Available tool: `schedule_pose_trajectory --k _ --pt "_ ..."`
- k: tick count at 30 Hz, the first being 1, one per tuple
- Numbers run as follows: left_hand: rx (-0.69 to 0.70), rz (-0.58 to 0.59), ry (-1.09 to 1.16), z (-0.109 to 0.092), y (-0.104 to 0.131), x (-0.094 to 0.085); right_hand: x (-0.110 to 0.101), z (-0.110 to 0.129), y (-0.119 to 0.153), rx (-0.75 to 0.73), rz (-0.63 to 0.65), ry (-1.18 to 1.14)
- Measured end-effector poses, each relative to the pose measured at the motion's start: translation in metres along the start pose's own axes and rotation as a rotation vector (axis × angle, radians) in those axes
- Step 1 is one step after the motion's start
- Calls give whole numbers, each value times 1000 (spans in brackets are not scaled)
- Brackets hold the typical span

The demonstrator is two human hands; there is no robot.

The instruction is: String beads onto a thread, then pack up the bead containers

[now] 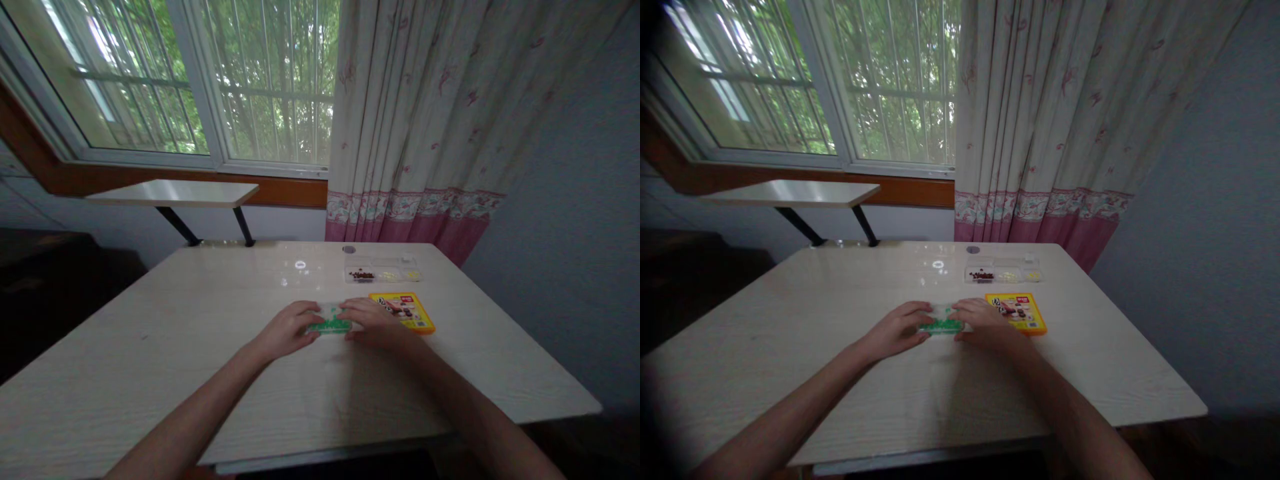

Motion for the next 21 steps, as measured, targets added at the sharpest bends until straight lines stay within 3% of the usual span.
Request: schedule_pose_trajectory --k 13,16,21 --pt "100 29 -302 -18 -1 7 21 2 -2 37 33 176" --pt "83 38 -246 -18 -3 4 17 2 -2 41 20 155" --pt "19 9 34 -10 -3 -8 2 5 -3 20 -6 19"
Point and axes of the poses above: each hand's wrist, its own y-axis away from the middle knuckle, its own x-axis out of the palm, z = x × y, the point moved 6 cm from there along -y, towards the middle knuckle, and after that the axes turned 1 degree about y, right-handed, at the moved point
